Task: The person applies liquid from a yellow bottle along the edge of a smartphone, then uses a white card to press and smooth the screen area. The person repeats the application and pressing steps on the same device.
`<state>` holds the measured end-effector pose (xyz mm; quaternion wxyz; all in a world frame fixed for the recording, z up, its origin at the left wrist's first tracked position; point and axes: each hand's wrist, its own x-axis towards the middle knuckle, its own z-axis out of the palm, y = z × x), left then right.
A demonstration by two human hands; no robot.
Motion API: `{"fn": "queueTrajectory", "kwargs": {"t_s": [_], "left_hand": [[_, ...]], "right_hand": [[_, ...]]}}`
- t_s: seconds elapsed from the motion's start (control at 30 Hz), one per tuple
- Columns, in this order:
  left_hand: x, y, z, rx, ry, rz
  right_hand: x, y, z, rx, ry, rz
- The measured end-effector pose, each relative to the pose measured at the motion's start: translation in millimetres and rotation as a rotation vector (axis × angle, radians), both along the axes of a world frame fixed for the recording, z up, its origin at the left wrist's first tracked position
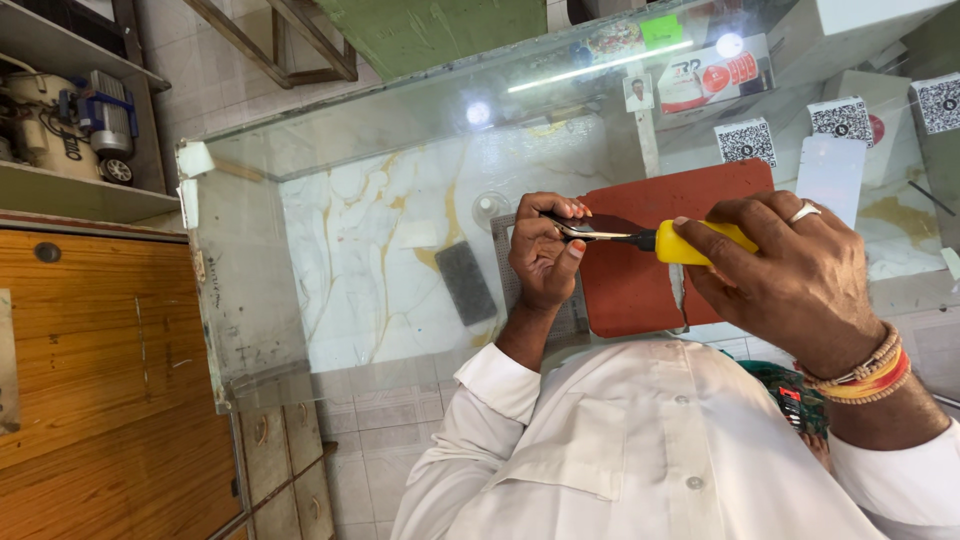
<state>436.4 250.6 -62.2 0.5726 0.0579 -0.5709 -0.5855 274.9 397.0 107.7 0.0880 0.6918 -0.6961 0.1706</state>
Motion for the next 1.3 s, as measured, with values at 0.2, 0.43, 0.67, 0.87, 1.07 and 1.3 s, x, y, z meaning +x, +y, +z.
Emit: {"fn": "queueTrajectory", "kwargs": {"t_s": [0.2,0.43,0.67,0.87,1.07,1.3], "left_hand": [[1,1,-2,0.011,-0.001,-0.004],[0,1,-3,0.012,0.010,-0.013],[1,0,-2,0.026,0.010,-0.019],[2,0,-3,0.044,0.013,-0.032],[0,0,-10,0.073,0.041,-0.037],[-2,1,-13,0.082,0.046,-0.022]], "right_hand": [[1,-1,-2,-0.002,-0.007,0.006],[2,-4,1,-0.022,0.015,0.016],[2,-5,-1,0.001,-0.001,-0.005],[0,-6,-4,-0.013,-0.008,0.020],[0,-4,-4,0.009,-0.065,0.019],[0,-7,-4,-0.022,-0.074,0.030]]}}
